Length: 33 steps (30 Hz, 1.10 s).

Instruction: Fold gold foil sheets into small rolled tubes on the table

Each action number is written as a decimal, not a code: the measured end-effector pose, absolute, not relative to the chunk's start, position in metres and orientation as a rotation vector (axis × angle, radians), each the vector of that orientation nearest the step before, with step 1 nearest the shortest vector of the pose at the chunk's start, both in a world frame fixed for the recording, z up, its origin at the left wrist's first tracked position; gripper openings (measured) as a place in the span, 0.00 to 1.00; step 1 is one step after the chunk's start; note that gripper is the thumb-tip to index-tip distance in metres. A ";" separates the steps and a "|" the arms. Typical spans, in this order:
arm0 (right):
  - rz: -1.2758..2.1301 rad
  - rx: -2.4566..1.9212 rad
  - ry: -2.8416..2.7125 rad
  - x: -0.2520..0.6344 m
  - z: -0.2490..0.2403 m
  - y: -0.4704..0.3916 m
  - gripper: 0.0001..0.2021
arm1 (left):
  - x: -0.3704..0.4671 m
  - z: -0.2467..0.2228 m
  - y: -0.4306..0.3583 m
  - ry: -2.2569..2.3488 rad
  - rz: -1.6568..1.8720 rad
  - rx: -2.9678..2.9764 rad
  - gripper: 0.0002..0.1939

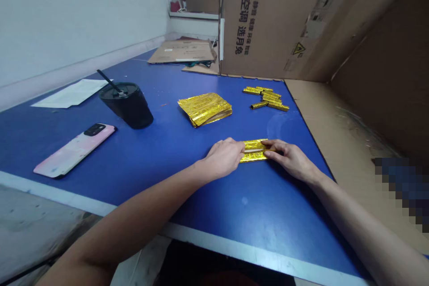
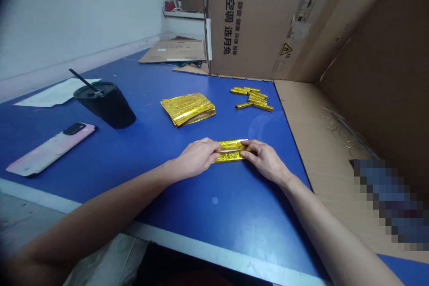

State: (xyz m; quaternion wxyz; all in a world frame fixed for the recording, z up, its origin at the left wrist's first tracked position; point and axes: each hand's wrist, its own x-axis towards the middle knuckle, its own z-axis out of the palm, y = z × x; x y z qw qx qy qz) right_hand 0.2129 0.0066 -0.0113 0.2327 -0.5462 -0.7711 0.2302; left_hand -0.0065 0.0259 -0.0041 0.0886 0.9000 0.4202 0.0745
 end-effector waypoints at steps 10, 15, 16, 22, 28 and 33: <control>0.399 -1.465 -2.124 0.209 -0.024 0.009 0.07 | -0.002 0.000 0.023 1.243 0.188 2.738 0.08; 0.326 -1.466 -2.113 0.208 -0.027 0.010 0.05 | -0.002 -0.002 0.022 1.238 0.204 2.764 0.09; 0.319 -1.465 -2.113 0.207 -0.028 0.010 0.05 | -0.001 -0.002 0.022 1.231 0.212 2.773 0.10; 0.296 -1.464 -2.108 0.206 -0.029 0.009 0.04 | -0.002 -0.010 0.025 1.109 0.246 2.879 0.15; 0.277 -1.504 -2.079 0.206 -0.030 0.008 0.02 | 0.000 -0.010 0.021 1.099 0.219 2.940 0.14; 0.245 -1.543 -2.056 0.208 -0.033 0.010 0.12 | 0.000 -0.008 0.016 1.084 0.169 2.966 0.14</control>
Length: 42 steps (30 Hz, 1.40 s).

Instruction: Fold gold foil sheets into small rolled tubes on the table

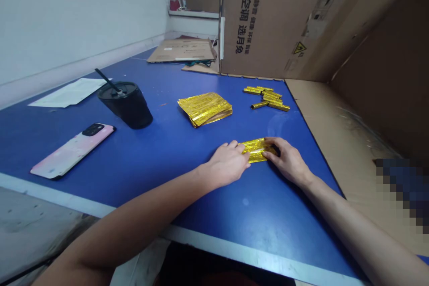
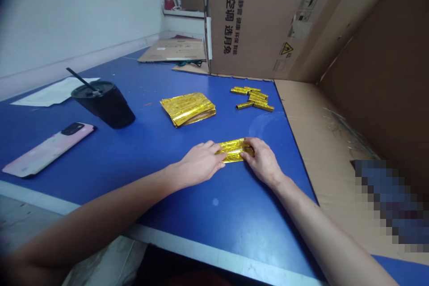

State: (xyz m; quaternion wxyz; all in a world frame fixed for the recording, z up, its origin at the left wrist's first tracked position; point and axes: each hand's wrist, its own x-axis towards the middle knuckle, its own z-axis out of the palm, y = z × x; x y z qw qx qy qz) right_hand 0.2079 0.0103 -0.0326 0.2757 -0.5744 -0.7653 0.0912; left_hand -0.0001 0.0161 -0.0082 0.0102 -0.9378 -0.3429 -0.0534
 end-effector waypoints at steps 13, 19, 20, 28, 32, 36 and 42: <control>0.191 -1.661 -2.113 0.225 -0.037 0.018 0.17 | 0.002 0.004 -0.001 -0.927 -0.144 -3.082 0.24; 0.180 -1.648 -2.120 0.227 -0.038 0.019 0.16 | 0.002 0.006 -0.002 -0.855 -0.152 -3.229 0.30; 0.177 -1.649 -2.122 0.227 -0.038 0.019 0.16 | 0.001 0.006 -0.002 -0.853 -0.141 -3.241 0.30; 0.115 -1.640 -2.156 0.226 -0.038 0.022 0.18 | 0.000 0.010 -0.004 -0.844 -0.087 -3.276 0.32; 0.095 -1.653 -2.153 0.225 -0.037 0.022 0.18 | 0.000 0.009 -0.005 -0.842 -0.060 -3.268 0.31; 0.169 -1.622 -2.061 0.223 -0.035 0.020 0.15 | 0.000 0.007 -0.005 -0.846 -0.072 -3.256 0.30; 0.227 -1.617 -1.999 0.225 -0.033 0.021 0.10 | 0.001 0.008 -0.005 -0.846 -0.068 -3.254 0.31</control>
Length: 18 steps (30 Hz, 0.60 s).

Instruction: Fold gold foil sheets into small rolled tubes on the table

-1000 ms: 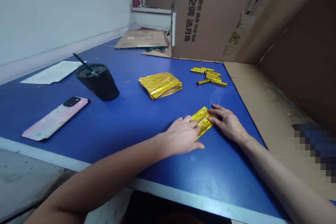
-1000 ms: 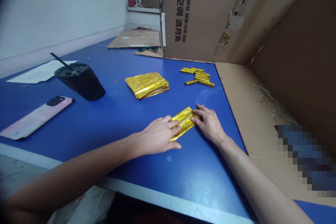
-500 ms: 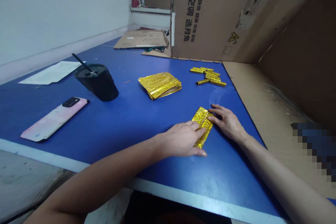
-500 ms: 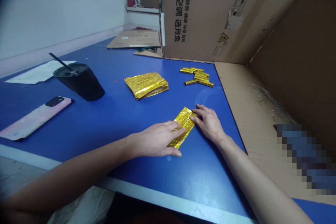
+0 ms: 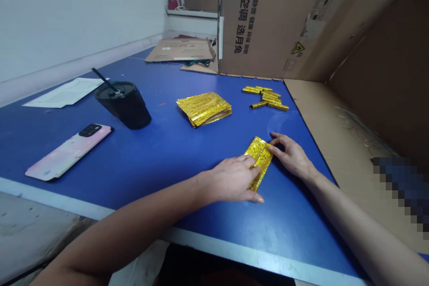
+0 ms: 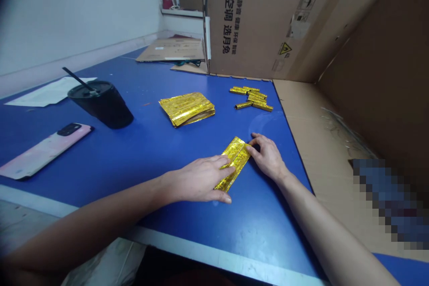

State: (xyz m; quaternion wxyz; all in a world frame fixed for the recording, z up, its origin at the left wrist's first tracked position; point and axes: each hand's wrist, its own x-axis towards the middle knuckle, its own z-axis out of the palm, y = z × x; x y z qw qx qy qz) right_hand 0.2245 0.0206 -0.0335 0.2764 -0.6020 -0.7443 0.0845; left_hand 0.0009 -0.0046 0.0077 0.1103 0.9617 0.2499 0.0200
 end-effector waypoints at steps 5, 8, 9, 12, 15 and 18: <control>0.230 -1.651 -1.985 0.224 -0.033 0.023 0.05 | 0.000 0.006 -0.004 0.722 0.075 2.820 0.31; 0.226 -1.676 -1.970 0.222 -0.032 0.023 0.04 | 0.000 0.005 -0.004 0.719 0.073 2.820 0.31; 0.224 -1.683 -1.963 0.222 -0.032 0.023 0.04 | 0.000 0.005 -0.004 0.720 0.072 2.822 0.31; 0.218 -1.701 -1.945 0.221 -0.031 0.022 0.04 | 0.000 0.005 -0.004 0.717 0.075 2.828 0.31; 0.207 -1.706 -1.939 0.221 -0.030 0.021 0.04 | -0.001 0.004 -0.004 0.714 0.074 2.825 0.31; 0.188 -1.707 -1.946 0.221 -0.031 0.022 0.04 | -0.001 0.003 -0.004 0.709 0.081 2.820 0.32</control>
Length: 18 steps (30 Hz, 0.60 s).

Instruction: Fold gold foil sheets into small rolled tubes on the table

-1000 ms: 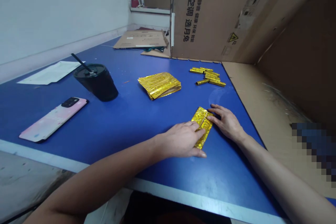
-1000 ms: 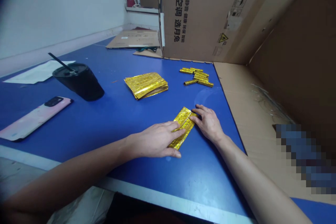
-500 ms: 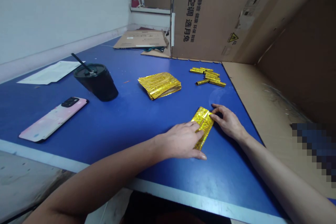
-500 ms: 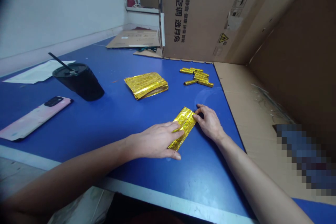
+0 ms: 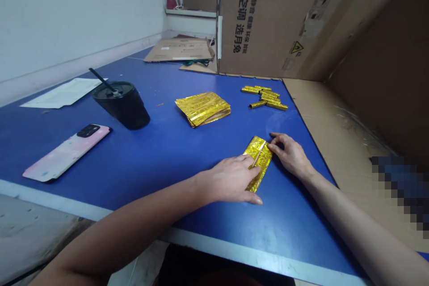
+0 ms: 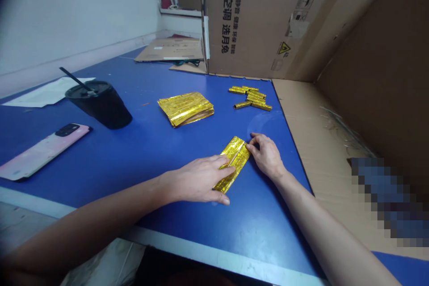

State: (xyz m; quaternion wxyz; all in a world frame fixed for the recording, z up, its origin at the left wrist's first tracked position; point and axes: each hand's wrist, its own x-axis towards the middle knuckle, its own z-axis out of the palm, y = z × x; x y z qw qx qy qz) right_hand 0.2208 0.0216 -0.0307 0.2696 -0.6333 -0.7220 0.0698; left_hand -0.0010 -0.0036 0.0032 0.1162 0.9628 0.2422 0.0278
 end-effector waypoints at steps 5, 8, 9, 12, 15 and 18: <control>0.134 -1.711 -1.963 0.221 -0.034 0.024 0.04 | -0.001 0.003 -0.003 0.704 0.092 2.822 0.33; 0.100 -1.708 -1.987 0.220 -0.036 0.025 0.04 | -0.001 0.004 -0.003 0.702 0.087 2.832 0.33; 0.091 -1.709 -1.995 0.220 -0.036 0.025 0.04 | -0.001 0.004 -0.003 0.700 0.085 2.836 0.33; 0.063 -1.717 -2.012 0.219 -0.036 0.025 0.05 | 0.000 0.002 -0.004 0.700 0.081 2.851 0.34; 0.041 -1.730 -2.021 0.218 -0.036 0.024 0.05 | 0.001 0.001 -0.005 0.693 0.088 2.865 0.35; 0.033 -1.740 -2.030 0.217 -0.035 0.024 0.06 | 0.001 0.003 -0.005 0.692 0.089 2.869 0.35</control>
